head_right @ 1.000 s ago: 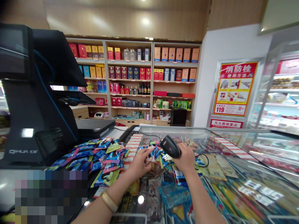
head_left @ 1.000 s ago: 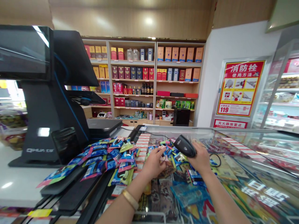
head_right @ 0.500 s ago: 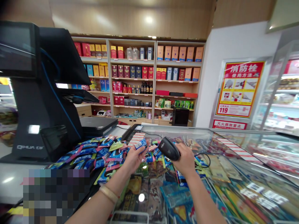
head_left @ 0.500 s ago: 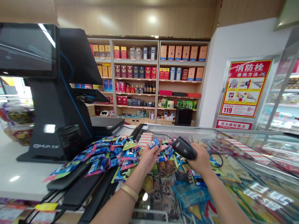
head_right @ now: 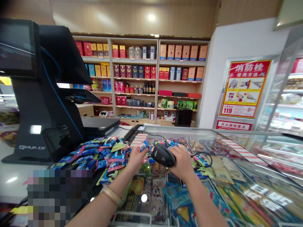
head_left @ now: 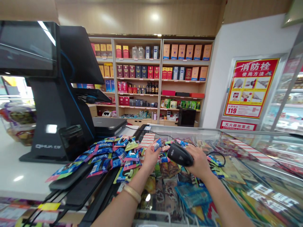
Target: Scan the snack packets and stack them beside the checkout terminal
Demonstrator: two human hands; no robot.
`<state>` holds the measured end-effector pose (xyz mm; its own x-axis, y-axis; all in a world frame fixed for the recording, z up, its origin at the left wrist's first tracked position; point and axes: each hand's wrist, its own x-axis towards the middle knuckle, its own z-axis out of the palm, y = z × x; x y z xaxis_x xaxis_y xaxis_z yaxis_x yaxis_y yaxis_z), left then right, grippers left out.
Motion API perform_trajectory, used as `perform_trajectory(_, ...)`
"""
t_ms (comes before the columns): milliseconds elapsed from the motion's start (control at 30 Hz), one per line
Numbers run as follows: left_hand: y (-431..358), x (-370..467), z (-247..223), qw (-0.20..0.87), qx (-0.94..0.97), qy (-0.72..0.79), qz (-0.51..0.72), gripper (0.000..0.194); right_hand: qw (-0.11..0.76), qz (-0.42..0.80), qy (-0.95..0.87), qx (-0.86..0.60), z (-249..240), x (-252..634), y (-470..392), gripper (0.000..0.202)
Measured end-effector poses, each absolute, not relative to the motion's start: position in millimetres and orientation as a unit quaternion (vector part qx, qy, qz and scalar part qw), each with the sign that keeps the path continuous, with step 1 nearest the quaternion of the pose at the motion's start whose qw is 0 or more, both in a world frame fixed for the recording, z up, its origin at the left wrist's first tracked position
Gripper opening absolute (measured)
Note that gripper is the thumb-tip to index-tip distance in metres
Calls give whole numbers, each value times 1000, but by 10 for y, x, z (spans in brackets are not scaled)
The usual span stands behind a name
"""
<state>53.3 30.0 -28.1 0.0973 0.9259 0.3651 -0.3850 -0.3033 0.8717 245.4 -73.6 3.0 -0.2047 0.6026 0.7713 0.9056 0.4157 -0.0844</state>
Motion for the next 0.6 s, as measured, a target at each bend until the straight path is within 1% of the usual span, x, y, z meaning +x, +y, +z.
perform_trajectory(300, 262, 534, -246, 524, 521, 264, 620, 42, 375, -199, -752, -504, -5, 2469, -720, 14)
perform_trajectory(467, 229, 544, -229, 551, 501, 299, 596, 56, 395, -219, -742, -494, -13, 2492, -706, 18)
perform_trajectory(533, 238, 506, -179, 495, 523, 329, 611, 54, 404, -224, -739, -490, -27, 2514, -690, 21)
perform_trajectory(600, 253, 424, -81, 370, 561, 353, 652, 47, 408, -227, -736, -491, -43, 2537, -675, 24)
